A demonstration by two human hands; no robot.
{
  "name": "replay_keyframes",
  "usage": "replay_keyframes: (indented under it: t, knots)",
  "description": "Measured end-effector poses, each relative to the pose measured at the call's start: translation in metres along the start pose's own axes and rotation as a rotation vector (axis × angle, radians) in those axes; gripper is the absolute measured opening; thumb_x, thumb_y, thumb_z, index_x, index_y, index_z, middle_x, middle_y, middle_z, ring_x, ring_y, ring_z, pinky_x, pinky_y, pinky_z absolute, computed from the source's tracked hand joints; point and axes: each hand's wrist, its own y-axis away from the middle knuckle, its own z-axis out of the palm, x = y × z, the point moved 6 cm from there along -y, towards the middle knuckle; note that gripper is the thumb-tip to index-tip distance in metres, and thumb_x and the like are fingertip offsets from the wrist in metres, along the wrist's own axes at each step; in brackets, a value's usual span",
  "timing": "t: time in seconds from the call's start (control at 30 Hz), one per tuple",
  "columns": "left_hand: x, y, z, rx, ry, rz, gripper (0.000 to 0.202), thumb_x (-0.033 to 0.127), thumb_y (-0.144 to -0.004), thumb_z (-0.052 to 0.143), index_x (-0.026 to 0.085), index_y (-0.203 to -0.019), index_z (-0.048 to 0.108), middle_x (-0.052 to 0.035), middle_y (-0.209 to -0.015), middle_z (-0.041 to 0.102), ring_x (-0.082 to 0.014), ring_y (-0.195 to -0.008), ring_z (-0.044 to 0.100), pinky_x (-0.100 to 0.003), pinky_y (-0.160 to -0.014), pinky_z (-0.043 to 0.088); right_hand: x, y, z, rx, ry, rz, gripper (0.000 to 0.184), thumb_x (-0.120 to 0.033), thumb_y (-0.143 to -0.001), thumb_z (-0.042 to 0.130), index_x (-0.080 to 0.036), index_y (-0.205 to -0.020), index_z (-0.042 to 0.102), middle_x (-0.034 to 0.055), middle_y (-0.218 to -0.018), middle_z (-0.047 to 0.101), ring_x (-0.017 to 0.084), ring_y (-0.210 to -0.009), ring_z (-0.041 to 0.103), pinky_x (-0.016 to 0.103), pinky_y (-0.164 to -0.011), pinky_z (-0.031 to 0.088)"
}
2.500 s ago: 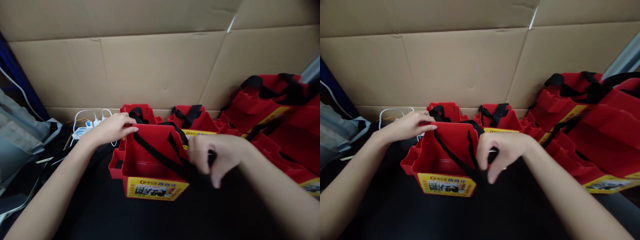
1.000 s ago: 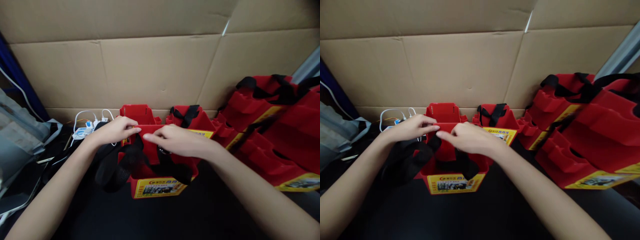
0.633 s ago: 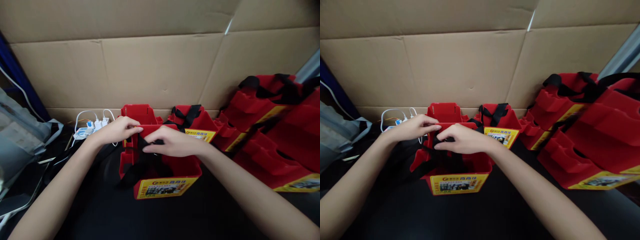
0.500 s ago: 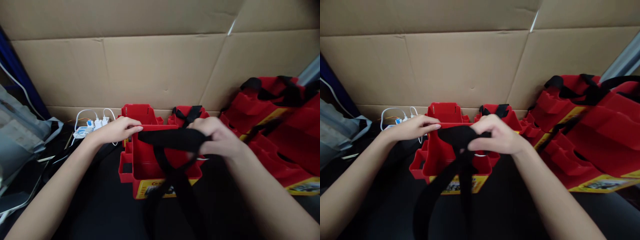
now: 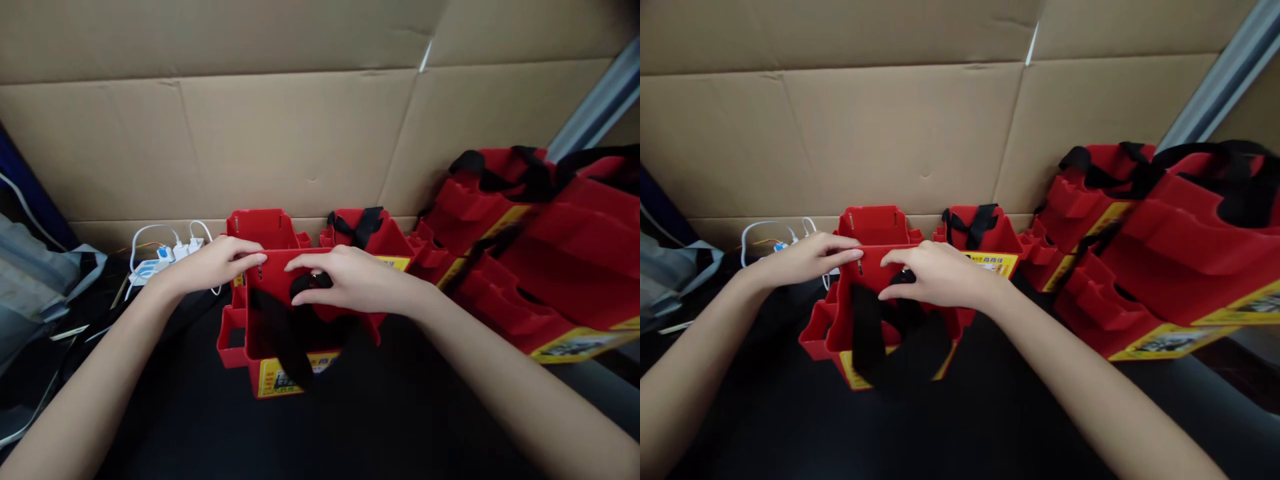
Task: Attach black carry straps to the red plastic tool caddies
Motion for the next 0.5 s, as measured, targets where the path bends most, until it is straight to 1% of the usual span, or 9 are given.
replay_keyframes:
  t: [0.07, 0.13, 0.17, 0.2, 0.23, 0.3, 0.33, 0.4, 0.5]
  knots:
    - [-0.001, 0.000, 0.000, 0.000, -0.009, -0.011, 0.036, 0.044, -0.088, 0.036, 0.015, -0.074, 0.053, 0.0007, -0.066, 0.052, -0.0111, -0.062, 0.045, -0.023, -0.060, 0.036, 0.009, -0.003, -0.006, 0.111, -0.002, -0.002, 0.035, -0.044, -0.080, 0.053, -0.020, -0.103, 0.061, 0.0010, -0.074, 0.066, 0.013, -0.063, 0.058, 0.027, -0.067, 0.043]
    - [-0.002, 0.000, -0.001, -0.005, -0.004, -0.008, 0.036, 0.044, -0.088, 0.036, 0.015, -0.073, 0.053, 0.0002, -0.068, 0.054, -0.0116, -0.065, 0.047, -0.023, -0.062, 0.037, 0.031, 0.001, -0.022, 0.269, -0.037, 0.022, 0.033, -0.036, -0.083, 0.048, -0.018, -0.108, 0.059, 0.0044, -0.091, 0.066, 0.014, -0.075, 0.061, 0.028, -0.073, 0.044]
    - [-0.002, -0.001, -0.001, -0.008, 0.000, 0.000, 0.036, 0.043, -0.088, 0.036, 0.015, -0.073, 0.052, -0.0001, -0.070, 0.054, -0.0119, -0.066, 0.048, -0.024, -0.063, 0.037, 0.044, 0.004, -0.028, 0.303, -0.051, 0.028, 0.034, -0.032, -0.083, 0.048, -0.018, -0.112, 0.058, 0.0055, -0.102, 0.064, 0.015, -0.083, 0.061, 0.029, -0.077, 0.044]
    - [-0.002, -0.001, -0.001, -0.007, 0.002, 0.012, 0.036, 0.043, -0.088, 0.036, 0.015, -0.073, 0.052, -0.0004, -0.071, 0.055, -0.0122, -0.067, 0.048, -0.024, -0.064, 0.038, 0.055, 0.005, -0.029, 0.257, -0.070, 0.027, 0.037, -0.030, -0.081, 0.049, -0.020, -0.116, 0.056, 0.0054, -0.111, 0.062, 0.016, -0.090, 0.060, 0.029, -0.080, 0.044]
    - [-0.001, -0.002, -0.002, -0.005, 0.005, 0.028, 0.035, 0.042, -0.089, 0.036, 0.015, -0.073, 0.052, -0.0007, -0.072, 0.055, -0.0125, -0.068, 0.048, -0.024, -0.066, 0.038, 0.063, 0.005, -0.025, 0.157, -0.097, 0.014, 0.040, -0.029, -0.080, 0.050, -0.021, -0.119, 0.054, 0.0046, -0.116, 0.060, 0.017, -0.095, 0.059, 0.029, -0.082, 0.044]
    - [0.001, -0.002, -0.002, -0.007, 0.021, 0.060, 0.032, 0.040, -0.089, 0.036, 0.015, -0.077, 0.053, -0.0022, -0.080, 0.056, -0.0134, -0.074, 0.050, -0.025, -0.070, 0.039, 0.071, 0.005, -0.009, -0.081, -0.159, -0.026, 0.041, -0.027, -0.080, 0.050, -0.022, -0.120, 0.055, 0.0029, -0.116, 0.060, 0.018, -0.100, 0.058, 0.028, -0.085, 0.044]
    - [0.002, -0.001, -0.001, -0.015, 0.036, 0.075, 0.030, 0.038, -0.089, 0.036, 0.015, -0.082, 0.054, -0.0031, -0.085, 0.057, -0.0138, -0.078, 0.051, -0.025, -0.072, 0.040, 0.072, 0.004, -0.001, -0.153, -0.177, -0.046, 0.038, -0.026, -0.081, 0.048, -0.021, -0.118, 0.057, 0.0026, -0.113, 0.062, 0.018, -0.100, 0.058, 0.028, -0.084, 0.044]
    - [0.004, 0.000, 0.001, -0.043, 0.064, 0.094, 0.025, 0.034, -0.090, 0.037, 0.016, -0.091, 0.054, -0.0034, -0.091, 0.058, -0.0134, -0.080, 0.051, -0.024, -0.072, 0.040, 0.072, 0.004, 0.010, -0.181, -0.156, -0.059, 0.034, -0.024, -0.084, 0.042, -0.019, -0.111, 0.061, 0.0025, -0.104, 0.066, 0.017, -0.093, 0.061, 0.026, -0.079, 0.045]
    - [0.003, 0.002, 0.003, -0.085, 0.065, 0.084, 0.023, 0.034, -0.089, 0.038, 0.017, -0.095, 0.053, -0.0006, -0.079, 0.055, -0.0106, -0.066, 0.047, -0.021, -0.061, 0.038, 0.087, 0.018, 0.017, -0.117, 0.059, 0.045, 0.029, -0.023, -0.084, 0.042, -0.019, -0.101, 0.065, 0.0024, -0.093, 0.069, 0.017, -0.080, 0.064, 0.025, -0.070, 0.046]
